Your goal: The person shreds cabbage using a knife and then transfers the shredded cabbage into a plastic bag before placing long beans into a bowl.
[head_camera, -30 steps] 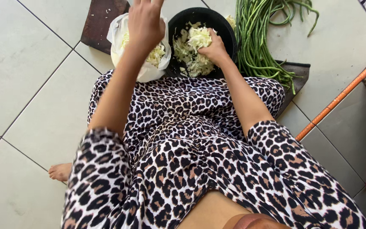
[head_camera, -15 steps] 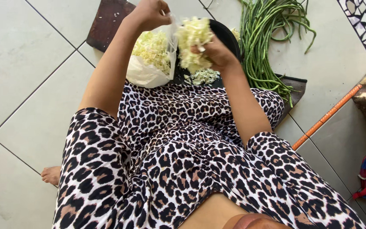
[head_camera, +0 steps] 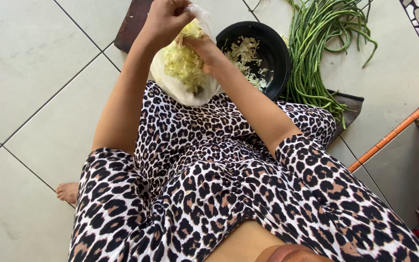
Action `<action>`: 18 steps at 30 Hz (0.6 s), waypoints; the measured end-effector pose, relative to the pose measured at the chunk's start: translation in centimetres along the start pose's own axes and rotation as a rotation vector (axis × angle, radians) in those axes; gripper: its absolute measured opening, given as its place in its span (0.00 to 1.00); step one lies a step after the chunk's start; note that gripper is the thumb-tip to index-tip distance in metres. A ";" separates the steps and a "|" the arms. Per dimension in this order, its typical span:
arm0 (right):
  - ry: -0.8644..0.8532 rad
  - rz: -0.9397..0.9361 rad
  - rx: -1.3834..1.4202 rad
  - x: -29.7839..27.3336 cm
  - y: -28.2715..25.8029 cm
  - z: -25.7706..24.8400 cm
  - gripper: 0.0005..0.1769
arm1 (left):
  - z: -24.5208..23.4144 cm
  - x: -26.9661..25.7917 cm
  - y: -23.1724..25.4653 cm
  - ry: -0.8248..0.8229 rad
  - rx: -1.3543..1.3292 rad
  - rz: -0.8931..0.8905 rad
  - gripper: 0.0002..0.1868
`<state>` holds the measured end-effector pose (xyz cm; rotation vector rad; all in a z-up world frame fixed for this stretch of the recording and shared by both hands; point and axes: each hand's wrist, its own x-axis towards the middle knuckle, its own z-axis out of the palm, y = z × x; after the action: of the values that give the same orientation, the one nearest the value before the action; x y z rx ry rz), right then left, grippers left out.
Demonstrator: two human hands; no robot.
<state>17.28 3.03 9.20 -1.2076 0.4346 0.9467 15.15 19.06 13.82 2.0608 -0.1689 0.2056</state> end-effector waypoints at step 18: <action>-0.182 -0.869 -1.158 -7.9 3.5 -8.8 0.37 | 0.2 -1.7 -2.2 0.475 0.062 -0.086 0.14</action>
<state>11.64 -7.92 10.00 -2.0454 -0.8841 0.4699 13.92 19.97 11.51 2.0148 0.2195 0.6426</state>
